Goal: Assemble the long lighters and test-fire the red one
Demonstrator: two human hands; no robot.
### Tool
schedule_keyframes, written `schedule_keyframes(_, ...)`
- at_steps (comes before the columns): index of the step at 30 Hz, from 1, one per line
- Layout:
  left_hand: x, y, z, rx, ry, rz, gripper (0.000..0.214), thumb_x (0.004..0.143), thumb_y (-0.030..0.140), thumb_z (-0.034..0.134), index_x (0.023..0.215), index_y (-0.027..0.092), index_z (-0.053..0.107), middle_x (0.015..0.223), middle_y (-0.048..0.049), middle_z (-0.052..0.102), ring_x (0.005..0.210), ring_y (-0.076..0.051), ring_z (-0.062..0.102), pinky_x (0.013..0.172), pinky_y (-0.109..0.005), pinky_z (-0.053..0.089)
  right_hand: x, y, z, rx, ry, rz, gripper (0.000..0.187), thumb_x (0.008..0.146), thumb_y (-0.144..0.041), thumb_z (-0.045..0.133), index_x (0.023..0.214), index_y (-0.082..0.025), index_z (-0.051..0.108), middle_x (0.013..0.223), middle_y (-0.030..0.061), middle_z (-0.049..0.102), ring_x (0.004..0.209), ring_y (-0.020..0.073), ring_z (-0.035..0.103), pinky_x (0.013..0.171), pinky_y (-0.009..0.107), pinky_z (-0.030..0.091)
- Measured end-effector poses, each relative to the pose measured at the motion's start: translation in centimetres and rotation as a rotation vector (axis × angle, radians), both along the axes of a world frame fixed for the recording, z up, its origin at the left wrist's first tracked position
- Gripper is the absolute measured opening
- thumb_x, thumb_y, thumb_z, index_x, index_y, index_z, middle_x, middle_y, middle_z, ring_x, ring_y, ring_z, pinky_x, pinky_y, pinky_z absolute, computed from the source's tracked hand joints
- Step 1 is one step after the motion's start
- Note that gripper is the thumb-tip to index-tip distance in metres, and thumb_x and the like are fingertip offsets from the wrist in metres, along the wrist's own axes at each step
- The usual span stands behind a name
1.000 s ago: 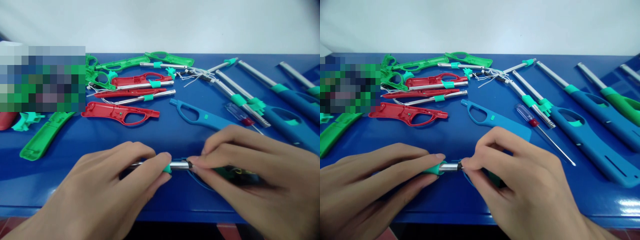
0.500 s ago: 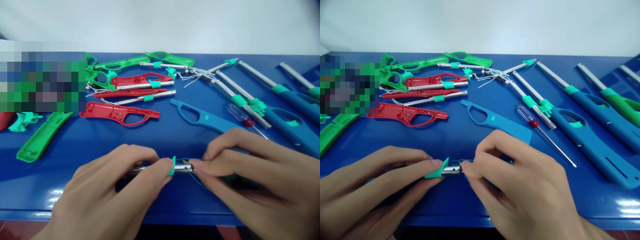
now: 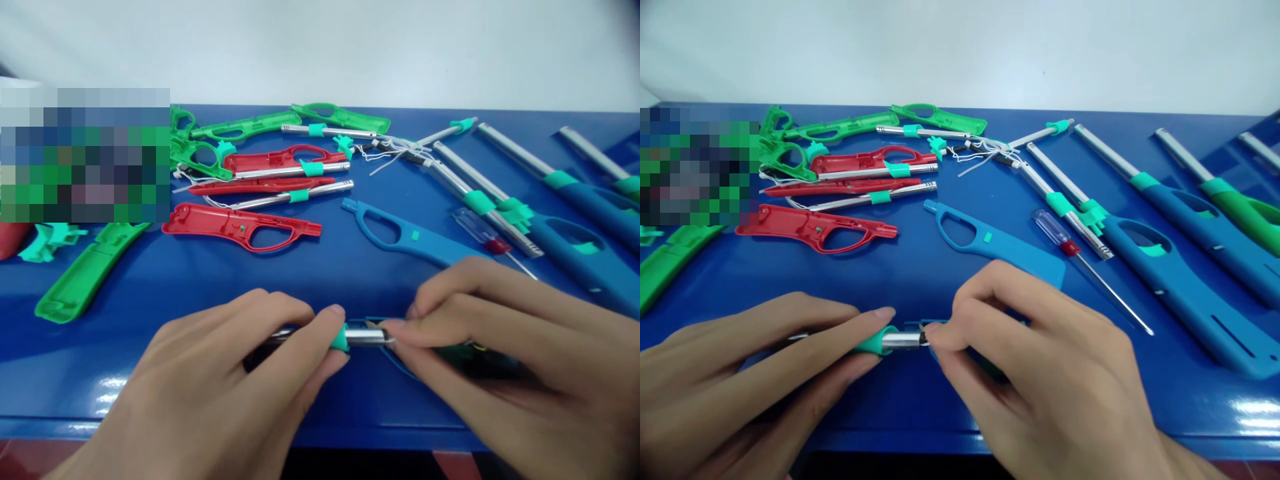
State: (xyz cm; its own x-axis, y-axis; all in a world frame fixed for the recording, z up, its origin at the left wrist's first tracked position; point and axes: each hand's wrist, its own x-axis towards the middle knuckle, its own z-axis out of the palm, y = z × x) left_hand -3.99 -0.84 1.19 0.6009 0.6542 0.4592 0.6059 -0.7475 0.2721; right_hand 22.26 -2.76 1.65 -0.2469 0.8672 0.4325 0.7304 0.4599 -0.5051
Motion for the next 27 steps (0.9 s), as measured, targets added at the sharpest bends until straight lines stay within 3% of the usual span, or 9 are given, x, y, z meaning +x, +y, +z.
schedule_keyframes(6,0.4,0.0,0.3,-0.025,0.007,-0.002,0.025,0.123,0.019,0.049,0.13,0.027,0.072,0.101,0.0014,0.081,0.075,-0.016,0.076,0.061,-0.033,0.056,-0.1,0.0,0.0,0.005,-0.019,-0.007,0.031,0.109,-0.016,0.07,0.08,-0.026,0.07,0.085,-0.0037,0.075,0.064,0.0078,0.073,0.055,0.026,0.055)
schedule_keyframes(10,0.5,0.2,0.3,-0.05,-0.004,0.002,0.026,0.125,0.024,0.047,0.119,0.028,0.072,0.105,0.0002,0.079,0.073,-0.015,0.074,0.055,-0.034,0.051,-0.1,-0.1,-0.1,0.027,0.026,-0.013,0.03,0.107,-0.015,0.074,0.08,-0.026,0.071,0.084,-0.0049,0.075,0.062,0.0067,0.071,0.054,0.024,0.053)
schedule_keyframes(20,1.1,0.7,0.7,-0.001,0.033,0.019,0.021,0.125,0.029,0.051,0.123,0.032,0.072,0.108,0.0025,0.079,0.075,-0.013,0.079,0.051,-0.028,0.056,-0.2,0.2,0.4,0.025,0.05,-0.028,0.028,0.106,-0.014,0.075,0.08,-0.026,0.074,0.084,-0.0048,0.077,0.062,0.0071,0.072,0.054,0.023,0.054)
schedule_keyframes(27,0.4,0.5,0.0,0.096,0.085,0.07,0.026,0.124,0.034,0.046,0.13,0.034,0.071,0.11,0.0017,0.081,0.072,-0.015,0.081,0.051,-0.029,0.064,-0.4,-0.1,0.2,-0.059,0.087,-0.015,0.021,0.104,-0.014,0.071,0.095,-0.032,0.077,0.091,-0.0034,0.08,0.07,0.0122,0.078,0.059,0.023,0.062)
